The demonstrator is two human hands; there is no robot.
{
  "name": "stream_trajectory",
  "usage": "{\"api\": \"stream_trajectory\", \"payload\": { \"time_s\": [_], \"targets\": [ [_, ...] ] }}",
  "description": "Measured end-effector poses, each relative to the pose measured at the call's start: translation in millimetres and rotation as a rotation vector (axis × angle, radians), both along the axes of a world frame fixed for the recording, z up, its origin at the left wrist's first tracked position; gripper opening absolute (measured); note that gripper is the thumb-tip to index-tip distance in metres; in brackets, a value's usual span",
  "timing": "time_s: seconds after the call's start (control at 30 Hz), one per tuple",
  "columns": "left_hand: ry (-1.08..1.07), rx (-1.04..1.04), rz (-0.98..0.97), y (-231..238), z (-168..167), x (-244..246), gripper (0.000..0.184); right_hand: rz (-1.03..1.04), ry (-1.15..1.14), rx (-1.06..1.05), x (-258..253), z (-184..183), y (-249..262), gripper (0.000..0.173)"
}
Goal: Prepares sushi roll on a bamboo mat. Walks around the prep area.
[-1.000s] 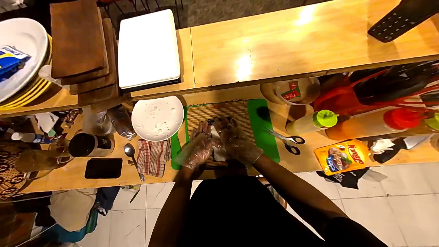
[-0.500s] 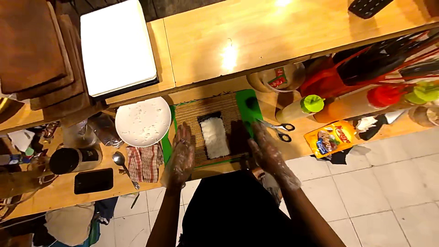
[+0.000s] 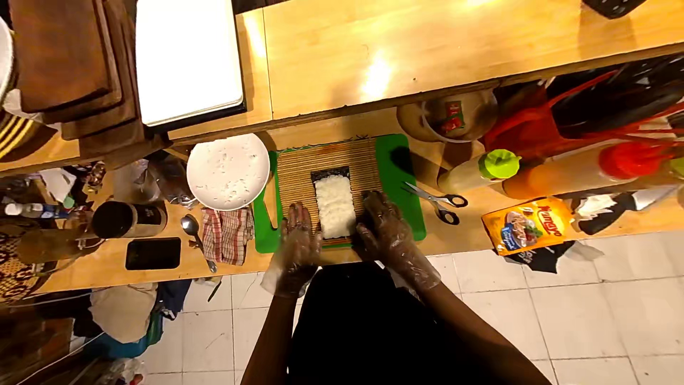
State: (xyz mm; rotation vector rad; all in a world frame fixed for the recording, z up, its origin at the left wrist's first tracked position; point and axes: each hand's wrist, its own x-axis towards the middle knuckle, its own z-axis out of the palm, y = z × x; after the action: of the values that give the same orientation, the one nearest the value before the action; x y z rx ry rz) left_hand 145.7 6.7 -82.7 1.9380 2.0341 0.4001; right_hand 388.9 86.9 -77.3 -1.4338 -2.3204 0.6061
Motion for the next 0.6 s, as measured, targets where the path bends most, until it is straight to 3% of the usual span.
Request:
{"api": "stream_trajectory", "payload": {
  "time_s": [0.33,0.6],
  "targets": [
    [-0.011,-0.038,-0.083,21,6,9,0.071,-0.004,-0.092,-0.074,-28,7,-9,0.072],
    [-0.017,0.059,-0.104,28,-1,7,0.07,0.025,-0.151,-0.079,-42,4,-8,0.075]
  ]
}}
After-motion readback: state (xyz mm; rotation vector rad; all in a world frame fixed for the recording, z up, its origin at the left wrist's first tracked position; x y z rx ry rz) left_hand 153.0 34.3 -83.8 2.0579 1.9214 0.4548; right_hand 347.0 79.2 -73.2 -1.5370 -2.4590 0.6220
